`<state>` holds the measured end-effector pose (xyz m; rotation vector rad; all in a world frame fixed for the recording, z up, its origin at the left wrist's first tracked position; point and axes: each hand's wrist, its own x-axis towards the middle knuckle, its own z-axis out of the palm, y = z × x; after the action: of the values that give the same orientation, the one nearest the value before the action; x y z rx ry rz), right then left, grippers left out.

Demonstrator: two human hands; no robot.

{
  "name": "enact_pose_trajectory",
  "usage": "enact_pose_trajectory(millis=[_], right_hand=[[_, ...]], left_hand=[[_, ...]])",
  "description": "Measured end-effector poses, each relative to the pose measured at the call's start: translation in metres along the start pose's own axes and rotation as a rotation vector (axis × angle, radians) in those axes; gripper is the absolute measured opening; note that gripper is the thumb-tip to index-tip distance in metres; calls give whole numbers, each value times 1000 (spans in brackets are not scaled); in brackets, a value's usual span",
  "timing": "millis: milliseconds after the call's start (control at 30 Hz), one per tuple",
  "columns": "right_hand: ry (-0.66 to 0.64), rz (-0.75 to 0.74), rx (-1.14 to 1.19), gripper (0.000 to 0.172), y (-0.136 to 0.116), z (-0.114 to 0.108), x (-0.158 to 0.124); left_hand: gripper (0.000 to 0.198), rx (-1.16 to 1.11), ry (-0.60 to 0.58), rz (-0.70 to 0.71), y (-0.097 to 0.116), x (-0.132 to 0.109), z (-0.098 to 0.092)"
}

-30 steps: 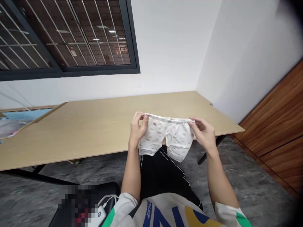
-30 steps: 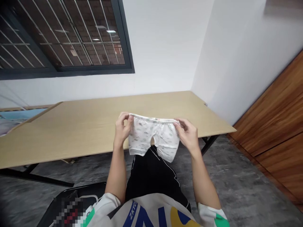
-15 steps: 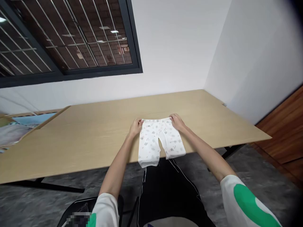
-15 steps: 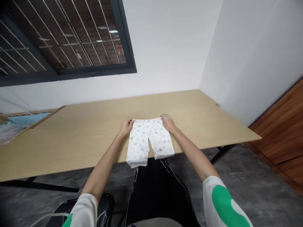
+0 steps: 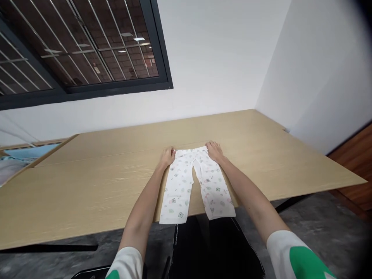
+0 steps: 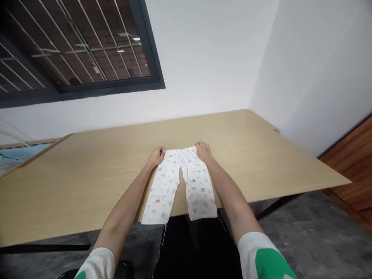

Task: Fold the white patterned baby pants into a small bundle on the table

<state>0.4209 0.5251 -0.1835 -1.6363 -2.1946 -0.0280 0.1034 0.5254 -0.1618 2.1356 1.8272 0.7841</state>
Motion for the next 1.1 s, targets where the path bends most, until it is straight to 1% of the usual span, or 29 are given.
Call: enact_pose_trajectory(millis=[167, 367, 500, 633, 700, 733, 800, 833, 867, 933, 1000, 1033, 1067, 1100], right_hand=[[-38, -8, -33, 34, 0, 0, 16], [-53, -2, -4, 33, 7, 7, 28], [-69, 40, 59, 35, 12, 14, 32], [-19, 81, 118, 36, 15, 17, 32], [-9, 82, 151, 33, 17, 17, 32], [-6, 84, 169, 32, 17, 17, 32], [7, 91, 208, 29, 19, 17, 32], [16, 96, 230, 27, 20, 16, 33], [23, 99, 252, 26, 21, 16, 33], [32, 104, 294, 24, 22, 16, 34], [37, 108, 328, 23, 23, 16, 34], [41, 110, 341, 22, 24, 16, 34], [46, 111, 351, 22, 24, 16, 34], [50, 111, 359, 22, 24, 15, 34]], left_hand=[[14, -12, 22, -28, -9, 15, 8], [18, -26, 39, -60, -14, 15, 17], [21, -48, 44, -46, -8, 7, 15], [33, -63, 88, -16, 7, -1, 3], [36, -67, 113, 12, 23, -4, -5], [33, -71, 113, 34, 35, -6, -9], [25, -95, 46, 115, 64, -15, -17], [22, -112, -13, 170, 82, -23, -19], [24, -140, -141, 263, 101, -33, -19], [32, -156, -361, 410, 140, -64, -16], [36, -134, -510, 499, 175, -100, -5], [38, -104, -575, 540, 190, -119, 2], [39, -59, -641, 593, 201, -135, 11], [42, -6, -680, 628, 210, -150, 20]])
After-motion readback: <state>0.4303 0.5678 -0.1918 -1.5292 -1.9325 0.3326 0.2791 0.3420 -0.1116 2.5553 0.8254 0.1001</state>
